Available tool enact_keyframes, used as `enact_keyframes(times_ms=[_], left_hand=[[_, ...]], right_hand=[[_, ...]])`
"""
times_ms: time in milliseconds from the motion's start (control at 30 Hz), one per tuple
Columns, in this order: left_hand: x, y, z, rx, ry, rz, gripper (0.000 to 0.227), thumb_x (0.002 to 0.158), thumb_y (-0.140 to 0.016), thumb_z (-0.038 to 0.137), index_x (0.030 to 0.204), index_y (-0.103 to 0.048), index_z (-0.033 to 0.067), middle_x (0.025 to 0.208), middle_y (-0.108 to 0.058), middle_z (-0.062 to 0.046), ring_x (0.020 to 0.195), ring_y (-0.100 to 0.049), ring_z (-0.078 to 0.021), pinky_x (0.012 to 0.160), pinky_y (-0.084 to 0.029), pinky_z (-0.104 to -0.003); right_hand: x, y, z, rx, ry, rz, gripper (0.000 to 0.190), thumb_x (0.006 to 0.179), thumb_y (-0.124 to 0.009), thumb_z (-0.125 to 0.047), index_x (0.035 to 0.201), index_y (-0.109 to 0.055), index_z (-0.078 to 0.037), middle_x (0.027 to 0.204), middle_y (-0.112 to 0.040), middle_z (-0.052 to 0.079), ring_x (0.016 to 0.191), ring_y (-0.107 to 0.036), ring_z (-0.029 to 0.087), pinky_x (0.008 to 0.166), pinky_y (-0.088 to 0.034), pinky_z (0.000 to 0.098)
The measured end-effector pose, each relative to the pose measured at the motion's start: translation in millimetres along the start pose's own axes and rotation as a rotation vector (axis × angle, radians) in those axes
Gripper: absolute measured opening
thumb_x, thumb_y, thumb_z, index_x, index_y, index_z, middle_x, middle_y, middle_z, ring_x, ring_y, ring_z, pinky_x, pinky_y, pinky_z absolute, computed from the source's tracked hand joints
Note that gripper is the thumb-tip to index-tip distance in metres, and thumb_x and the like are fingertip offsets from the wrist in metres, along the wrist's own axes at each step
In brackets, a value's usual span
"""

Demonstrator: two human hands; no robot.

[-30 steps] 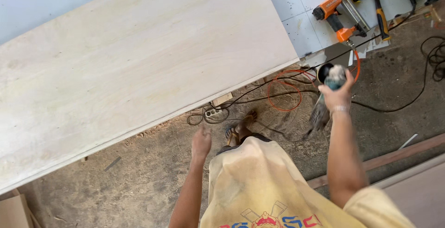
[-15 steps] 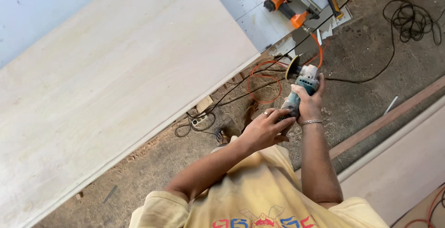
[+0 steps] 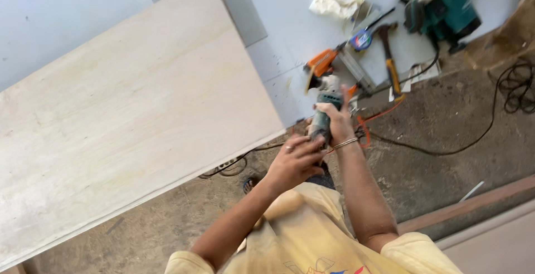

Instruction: The person uses a hammer to tap along the edge of a large plywood sheet, then uses an orbital sander to smooth the surface. They repeat hammering and sanding actions along the edge and face of the board.

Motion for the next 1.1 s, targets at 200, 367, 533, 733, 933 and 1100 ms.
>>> enact_keyframes(times_ms=[200, 367, 533, 733, 933, 1100], left_hand=[[57.5, -66.3, -69.5, -1.456, 1.574, 0.216, 0.107, 0.086, -0.092, 0.038, 0.16, -0.023, 0.0037, 0.146, -0.038, -0.04, 0.125, -0.052, -0.0571, 0.094, -0.051, -0.069], [70.4, -69.2, -131.5, -0.905, 1.711, 0.199, 0.075, 0.068, -0.1, 0.027, 0.123, -0.056, 0.0037, 0.101, -0.065, -0.024, 0.082, -0.074, -0.0346, 0.062, -0.063, -0.047], [51.2, -105.2, -200.8, -0.516, 1.648, 0.182, 0.088, 0.074, -0.083, 0.036, 0.14, -0.04, -0.002, 0.099, -0.058, -0.021, 0.079, -0.066, -0.0305, 0.064, -0.045, -0.052], [63.6, -127.9, -222.9, -0.244, 1.701, 0.164, 0.087, 0.072, -0.071, 0.034, 0.145, -0.041, 0.0, 0.12, -0.044, -0.022, 0.108, -0.057, -0.0438, 0.091, -0.044, -0.049], [52.2, -155.1, -231.8, -0.107, 1.728, 0.051, 0.089, 0.077, -0.069, 0.039, 0.153, -0.033, 0.0086, 0.135, -0.033, -0.019, 0.129, -0.041, -0.0505, 0.111, -0.036, -0.057], [38.6, -161.9, -247.9, -0.08, 1.718, -0.002, 0.093, 0.075, -0.068, 0.039, 0.155, -0.029, 0.014, 0.144, -0.033, -0.021, 0.137, -0.037, -0.0478, 0.112, -0.037, -0.057]], right_hand=[[82.0, -35.6, -23.2, 0.337, -0.389, -0.239, 0.069, 0.084, -0.073, -0.009, 0.142, -0.041, -0.028, 0.106, -0.07, 0.031, 0.079, -0.074, 0.047, 0.062, -0.063, 0.0622], [149.4, -26.2, -57.2, -0.908, -0.13, -0.574, 0.079, 0.092, -0.073, -0.055, 0.16, -0.04, -0.031, 0.14, -0.063, 0.011, 0.131, -0.06, 0.029, 0.112, -0.047, 0.049], [256.4, 102.3, -31.9, -0.991, 0.41, -0.079, 0.046, 0.098, -0.073, -0.027, 0.136, -0.064, -0.005, 0.123, -0.067, 0.028, 0.12, -0.061, 0.044, 0.104, -0.049, 0.0522], [343.9, 206.4, 31.6, -1.533, 0.089, 0.093, 0.076, 0.095, -0.062, -0.061, 0.156, -0.048, -0.019, 0.142, -0.05, 0.022, 0.131, -0.051, 0.047, 0.111, -0.04, 0.0569], [322.1, 209.1, 21.8, -1.538, 0.147, 0.091, 0.047, 0.105, -0.053, -0.045, 0.147, -0.057, -0.025, 0.133, -0.057, 0.011, 0.117, -0.064, 0.041, 0.102, -0.05, 0.0542], [275.6, 203.2, 12.5, -1.275, 0.488, 0.158, 0.035, 0.108, -0.064, -0.027, 0.134, -0.068, -0.005, 0.111, -0.062, 0.021, 0.104, -0.066, 0.046, 0.093, -0.054, 0.0526]])
Point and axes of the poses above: each hand's wrist, its own x-axis towards the middle knuckle, its own y-axis out of the back of the hand, z = x × y, the point moved 2 cm from there along x, towards the middle knuckle
